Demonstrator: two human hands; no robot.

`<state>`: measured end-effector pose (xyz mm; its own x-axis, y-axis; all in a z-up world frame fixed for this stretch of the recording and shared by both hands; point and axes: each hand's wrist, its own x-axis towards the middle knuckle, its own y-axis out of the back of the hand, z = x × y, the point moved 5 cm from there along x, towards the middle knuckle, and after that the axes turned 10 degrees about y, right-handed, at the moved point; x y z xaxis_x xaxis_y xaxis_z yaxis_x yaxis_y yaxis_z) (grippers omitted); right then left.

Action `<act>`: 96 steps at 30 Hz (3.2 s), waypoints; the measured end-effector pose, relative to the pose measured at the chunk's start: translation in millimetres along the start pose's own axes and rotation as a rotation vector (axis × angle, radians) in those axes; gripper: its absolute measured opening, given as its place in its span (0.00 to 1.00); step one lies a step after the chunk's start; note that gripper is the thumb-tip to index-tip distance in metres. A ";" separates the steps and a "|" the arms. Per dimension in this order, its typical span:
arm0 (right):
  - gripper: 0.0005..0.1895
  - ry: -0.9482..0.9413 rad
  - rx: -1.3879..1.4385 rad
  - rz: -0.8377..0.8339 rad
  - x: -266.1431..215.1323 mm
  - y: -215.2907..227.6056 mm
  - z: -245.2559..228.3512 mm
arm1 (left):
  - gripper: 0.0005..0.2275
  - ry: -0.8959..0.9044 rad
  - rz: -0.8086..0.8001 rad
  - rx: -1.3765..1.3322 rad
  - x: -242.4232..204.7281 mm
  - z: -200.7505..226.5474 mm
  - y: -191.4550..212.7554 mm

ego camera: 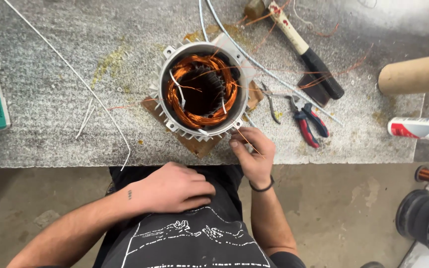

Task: The person works on a motor stator, using pliers to cut and manipulate copper wires and white zip ties. They insert and adjust the zip ties around the copper windings, then trim the excess wire and tie material.

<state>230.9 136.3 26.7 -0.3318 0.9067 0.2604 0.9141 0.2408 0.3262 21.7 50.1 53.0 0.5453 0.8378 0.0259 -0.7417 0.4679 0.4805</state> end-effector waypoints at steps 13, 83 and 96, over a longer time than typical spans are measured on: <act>0.17 0.644 -0.609 -0.094 86.6 22.7 -171.8 | 0.08 -0.049 0.767 0.361 2.7 62.6 125.5; 0.06 1.202 -1.214 -0.847 121.1 -54.9 -198.5 | 0.04 -0.128 0.301 0.193 82.4 4.0 129.0; 0.05 0.490 -1.125 -0.750 113.6 -47.1 -170.8 | 0.04 -0.046 0.283 0.121 85.0 7.7 125.4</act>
<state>110.3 168.8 196.1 -0.9001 0.4270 -0.0865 -0.0985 -0.0061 0.9951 -22.0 177.9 122.2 0.3432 0.9150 0.2120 -0.8162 0.1788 0.5495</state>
